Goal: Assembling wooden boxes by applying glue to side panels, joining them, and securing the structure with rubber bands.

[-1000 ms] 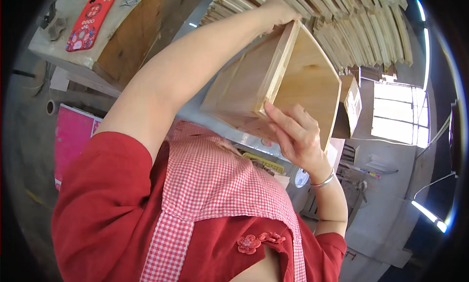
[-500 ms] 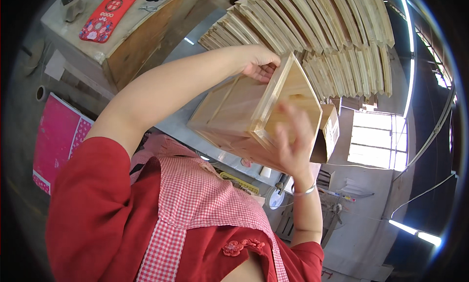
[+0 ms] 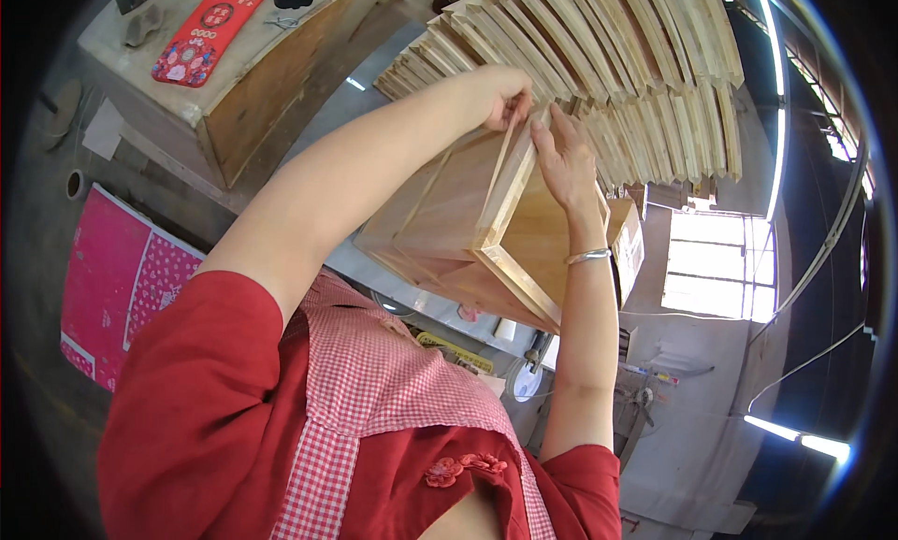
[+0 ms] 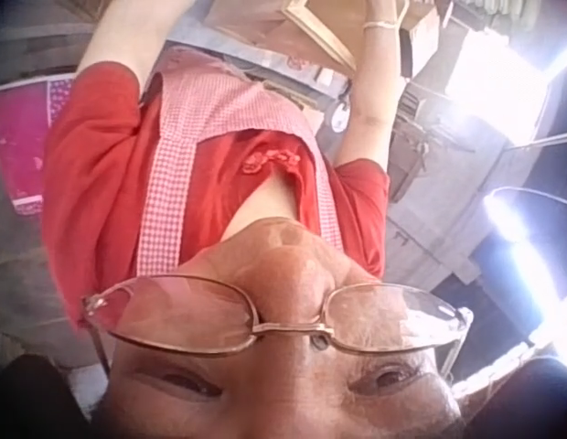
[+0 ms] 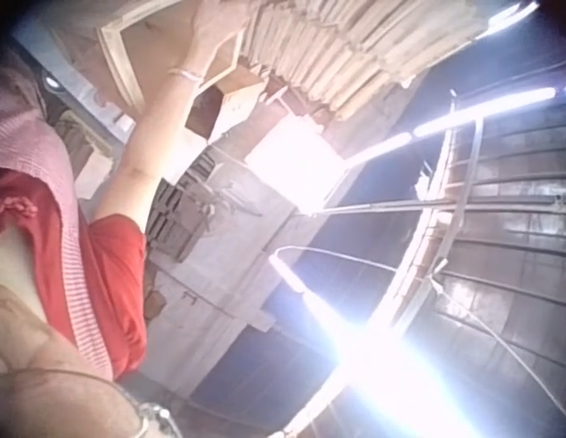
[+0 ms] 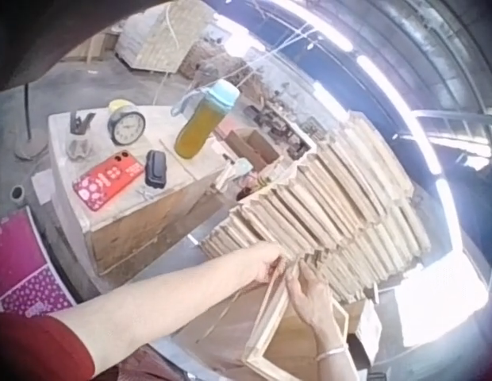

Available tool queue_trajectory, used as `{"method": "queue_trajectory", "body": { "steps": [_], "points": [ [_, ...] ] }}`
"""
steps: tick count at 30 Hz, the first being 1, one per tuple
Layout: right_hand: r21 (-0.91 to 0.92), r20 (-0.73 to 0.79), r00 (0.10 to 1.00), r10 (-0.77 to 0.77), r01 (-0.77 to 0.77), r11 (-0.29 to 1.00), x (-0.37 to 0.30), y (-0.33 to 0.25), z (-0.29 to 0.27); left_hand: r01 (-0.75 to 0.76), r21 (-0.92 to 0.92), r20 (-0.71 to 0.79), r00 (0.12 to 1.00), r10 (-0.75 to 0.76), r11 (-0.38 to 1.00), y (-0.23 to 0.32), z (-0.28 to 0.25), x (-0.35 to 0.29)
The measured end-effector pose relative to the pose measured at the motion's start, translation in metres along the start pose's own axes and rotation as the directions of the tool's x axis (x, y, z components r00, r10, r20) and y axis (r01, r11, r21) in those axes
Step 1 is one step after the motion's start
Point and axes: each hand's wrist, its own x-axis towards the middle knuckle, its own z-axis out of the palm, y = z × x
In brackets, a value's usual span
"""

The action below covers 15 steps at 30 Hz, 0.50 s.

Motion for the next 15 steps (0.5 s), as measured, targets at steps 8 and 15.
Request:
{"method": "queue_trajectory", "body": {
  "steps": [8,15],
  "points": [
    [-0.002,-0.028,0.999,-0.024,0.024,1.0,0.0,-0.005,-0.002,0.043,0.027,0.112,0.993,-0.046,0.999,0.012,0.002,0.031],
    [0.013,-0.03,1.0,-0.003,0.003,1.0,-0.002,-0.006,-0.003,-0.231,0.291,0.185,0.966,0.182,0.929,0.004,0.006,0.002]
  ]
}}
